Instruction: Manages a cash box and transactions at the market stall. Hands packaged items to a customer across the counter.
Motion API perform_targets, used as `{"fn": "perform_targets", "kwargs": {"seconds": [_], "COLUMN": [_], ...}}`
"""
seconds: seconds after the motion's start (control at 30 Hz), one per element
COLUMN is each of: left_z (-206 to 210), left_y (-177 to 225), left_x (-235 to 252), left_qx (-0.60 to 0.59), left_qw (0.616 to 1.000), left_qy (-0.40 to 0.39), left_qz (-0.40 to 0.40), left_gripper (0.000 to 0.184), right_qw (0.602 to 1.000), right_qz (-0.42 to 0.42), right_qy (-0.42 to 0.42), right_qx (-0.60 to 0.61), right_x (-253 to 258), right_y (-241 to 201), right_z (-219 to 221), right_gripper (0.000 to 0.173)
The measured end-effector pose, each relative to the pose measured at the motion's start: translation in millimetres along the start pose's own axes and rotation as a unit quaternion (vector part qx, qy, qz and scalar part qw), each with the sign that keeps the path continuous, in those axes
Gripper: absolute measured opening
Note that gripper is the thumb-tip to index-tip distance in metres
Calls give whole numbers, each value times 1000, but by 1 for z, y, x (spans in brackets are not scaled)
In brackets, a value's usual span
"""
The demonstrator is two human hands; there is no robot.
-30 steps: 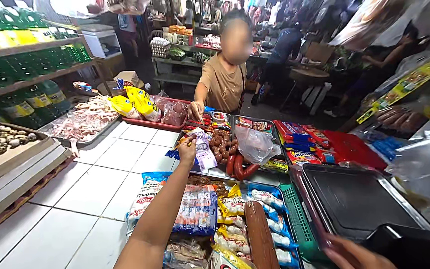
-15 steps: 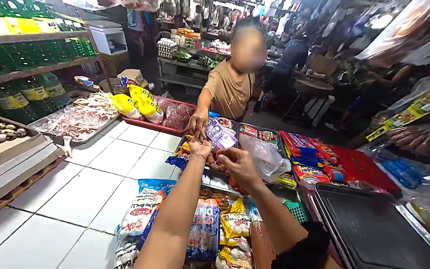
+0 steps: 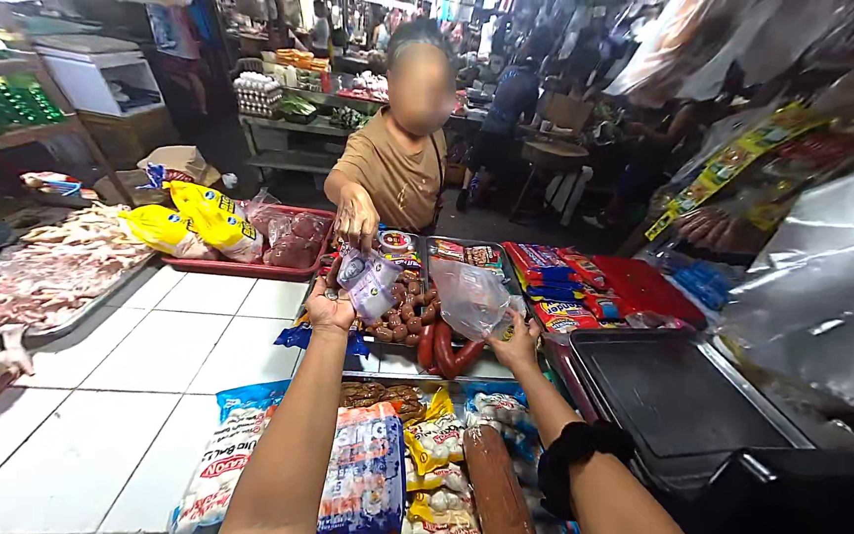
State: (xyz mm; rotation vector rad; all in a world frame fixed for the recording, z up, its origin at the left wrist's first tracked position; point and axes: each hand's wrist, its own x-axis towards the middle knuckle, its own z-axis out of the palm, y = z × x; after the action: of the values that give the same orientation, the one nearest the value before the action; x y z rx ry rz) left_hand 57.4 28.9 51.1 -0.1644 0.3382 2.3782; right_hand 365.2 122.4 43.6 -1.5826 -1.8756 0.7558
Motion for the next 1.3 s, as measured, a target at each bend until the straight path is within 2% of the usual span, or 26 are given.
{"fn": "perform_targets", "kwargs": {"seconds": [0.2,0.33,0.4,0.57,0.73,0.8,0.87,0.97,1.07,1.13,1.3], "left_z": [5,15,20,27,44,43,33,-3,-47,-79,-124], "left_y": [0,-4,-5,-2,4,11,23,43,62,78,126], "left_x": [6,2,-1,0,-7,-6,-8,-24,-49,-65,-100], "left_qx": [-29,-47,-56,-27,0,44,93,114,169,195,250], "left_qw": [999,999,998,999,998,993,990,989,980,972,956], "left_qy": [-4,5,26,9,-60,-100,-90,-52,65,115,151], "left_qz": [13,24,22,23,-11,-40,-58,-81,-84,-69,0], "left_gripper": [39,33,30,35,52,55,57,52,41,33,31], "right_qw": [998,996,987,916,818,797,793,776,771,772,773], "right_qz": [54,62,73,127,189,199,196,180,162,145,116], "right_qy": [-26,-25,-42,-106,-52,-35,-29,-45,-60,-66,-115], "right_qx": [36,65,139,366,540,570,576,603,613,615,613], "right_x": [-10,-12,-10,17,65,79,95,113,119,124,122], "right_y": [15,38,42,-16,-62,-71,-76,-82,-97,-112,-148], "right_z": [13,18,17,-3,-7,-9,-6,-7,-5,1,14], "right_gripper": [57,51,54,53,44,34,7,18,10,13,7]}}
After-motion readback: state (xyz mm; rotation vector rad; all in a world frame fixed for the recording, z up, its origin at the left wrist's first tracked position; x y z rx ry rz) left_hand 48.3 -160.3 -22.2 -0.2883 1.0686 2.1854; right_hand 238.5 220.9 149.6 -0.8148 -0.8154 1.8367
